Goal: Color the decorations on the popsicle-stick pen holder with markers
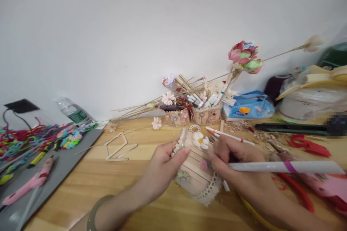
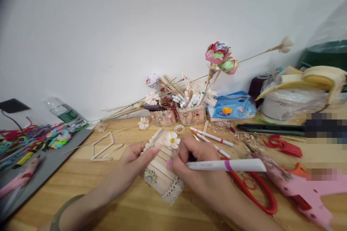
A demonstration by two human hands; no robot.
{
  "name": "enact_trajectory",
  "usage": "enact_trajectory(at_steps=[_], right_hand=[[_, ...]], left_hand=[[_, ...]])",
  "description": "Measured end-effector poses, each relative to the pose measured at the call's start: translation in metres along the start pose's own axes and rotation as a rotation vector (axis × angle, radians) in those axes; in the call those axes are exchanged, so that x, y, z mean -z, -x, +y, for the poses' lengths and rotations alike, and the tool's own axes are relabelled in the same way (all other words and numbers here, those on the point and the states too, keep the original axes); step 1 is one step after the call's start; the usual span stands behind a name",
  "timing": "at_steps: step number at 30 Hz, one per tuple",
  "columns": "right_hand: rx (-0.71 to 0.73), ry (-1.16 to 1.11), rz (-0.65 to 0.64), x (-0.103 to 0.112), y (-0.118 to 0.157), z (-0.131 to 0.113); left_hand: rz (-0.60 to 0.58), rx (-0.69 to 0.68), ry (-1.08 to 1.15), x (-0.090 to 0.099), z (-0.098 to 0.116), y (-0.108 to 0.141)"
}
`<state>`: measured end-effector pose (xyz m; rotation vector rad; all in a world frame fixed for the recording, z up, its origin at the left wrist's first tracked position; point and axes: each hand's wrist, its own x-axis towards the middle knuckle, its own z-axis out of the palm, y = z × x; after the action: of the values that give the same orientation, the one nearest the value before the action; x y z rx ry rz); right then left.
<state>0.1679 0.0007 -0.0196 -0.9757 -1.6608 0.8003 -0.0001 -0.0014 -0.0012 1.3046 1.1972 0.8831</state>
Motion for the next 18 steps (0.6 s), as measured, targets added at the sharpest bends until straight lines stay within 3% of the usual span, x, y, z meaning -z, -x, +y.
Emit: enact_trajectory(at_steps=[6,15,18], right_hand=[[0.006,0.042,0.049,0.0003,-0.0002,-0.0002],[-0.001,-0.044,0.011,-0.0003,0.0008,0.0027],[0.003,-0.067,-0.055,0.0007,0.0020,0.0020]], left_hand=[[-0.004,0.005,0.013,-0.0004,-0.0001,0.0000],[-0.010,0.001,0.027,-0.0003,0.0015,0.0008],[-0.013,-0.001,0.016,-0.0003,0.0017,0.0013]])
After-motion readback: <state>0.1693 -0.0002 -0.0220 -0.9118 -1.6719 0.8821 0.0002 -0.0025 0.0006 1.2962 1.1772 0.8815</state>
